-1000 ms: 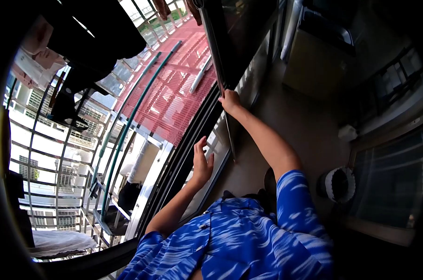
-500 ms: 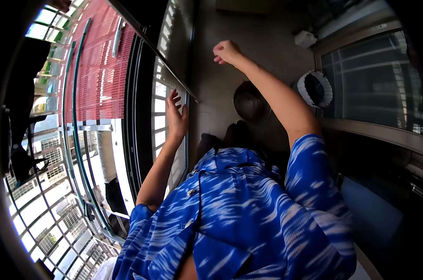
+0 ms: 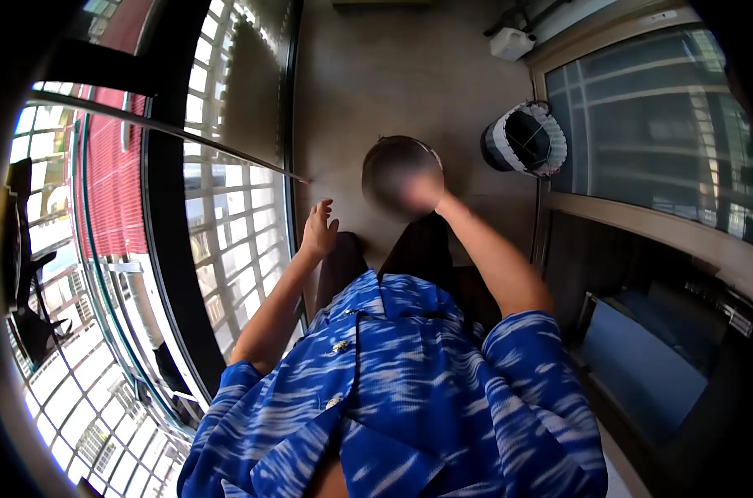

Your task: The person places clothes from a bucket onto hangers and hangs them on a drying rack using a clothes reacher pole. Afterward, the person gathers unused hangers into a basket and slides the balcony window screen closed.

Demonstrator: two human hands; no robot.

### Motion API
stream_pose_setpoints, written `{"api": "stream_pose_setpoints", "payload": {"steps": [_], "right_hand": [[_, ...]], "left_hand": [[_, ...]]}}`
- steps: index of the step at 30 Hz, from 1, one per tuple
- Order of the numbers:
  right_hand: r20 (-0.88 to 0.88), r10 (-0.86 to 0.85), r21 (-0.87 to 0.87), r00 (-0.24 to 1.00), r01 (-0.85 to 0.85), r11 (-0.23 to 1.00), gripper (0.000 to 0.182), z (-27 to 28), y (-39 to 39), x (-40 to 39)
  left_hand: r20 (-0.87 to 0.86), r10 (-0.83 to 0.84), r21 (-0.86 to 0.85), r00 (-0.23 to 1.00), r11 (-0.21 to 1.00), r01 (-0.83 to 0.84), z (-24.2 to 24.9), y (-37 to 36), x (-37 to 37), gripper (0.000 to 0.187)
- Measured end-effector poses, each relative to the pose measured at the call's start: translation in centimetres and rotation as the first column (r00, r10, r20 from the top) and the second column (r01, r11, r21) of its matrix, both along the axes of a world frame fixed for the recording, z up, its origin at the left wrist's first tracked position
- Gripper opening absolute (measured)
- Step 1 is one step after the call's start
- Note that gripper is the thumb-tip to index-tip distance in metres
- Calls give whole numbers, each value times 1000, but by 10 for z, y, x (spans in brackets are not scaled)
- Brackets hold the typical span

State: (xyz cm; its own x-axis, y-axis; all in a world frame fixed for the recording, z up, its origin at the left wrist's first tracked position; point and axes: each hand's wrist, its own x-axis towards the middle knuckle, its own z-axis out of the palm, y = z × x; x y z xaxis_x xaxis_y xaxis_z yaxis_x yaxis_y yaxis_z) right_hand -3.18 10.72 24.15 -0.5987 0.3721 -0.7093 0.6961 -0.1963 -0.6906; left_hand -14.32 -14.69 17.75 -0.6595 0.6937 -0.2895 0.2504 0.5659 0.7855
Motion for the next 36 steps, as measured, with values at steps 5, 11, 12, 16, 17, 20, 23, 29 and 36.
{"api": "stream_pose_setpoints", "payload": {"steps": [5,11,12,16,17,20,23,29,36], "right_hand": [[237,154,16,959,-162,987,20,-16,-35,-4],[392,154,-119,907,-117,986,21,-60,-63,15],[402,165,-131,901,-122,984,21,-66,-64,18],[436,140,-184,889,-64,981,21,-121,-61,32],[416,85,-185,905,-8,983,21,-146,-58,36],[394,-2,-184,919,81,980,23,-210,-55,37],[372,44,-99,927,-8,995,29,-250,-60,16],[192,500,567,845,-511,646,8,-268,-75,-55],[125,495,896,860,-312,316,21,-402,-98,-13]], "left_hand": [[7,70,-61,998,996,-69,-25,-27,28,33],[374,193,-170,907,976,-138,-67,-32,72,23],[414,228,-218,881,965,-147,-70,-23,70,23],[410,287,-228,866,951,-207,-112,0,72,25],[403,303,-224,864,948,-229,-131,7,72,25],[453,415,-210,789,910,-358,-237,16,94,30],[628,499,-210,597,848,-488,-263,36,90,38],[620,685,-298,382,656,-693,-351,45,108,44],[591,740,-299,320,570,-765,-380,47,91,44]]}}
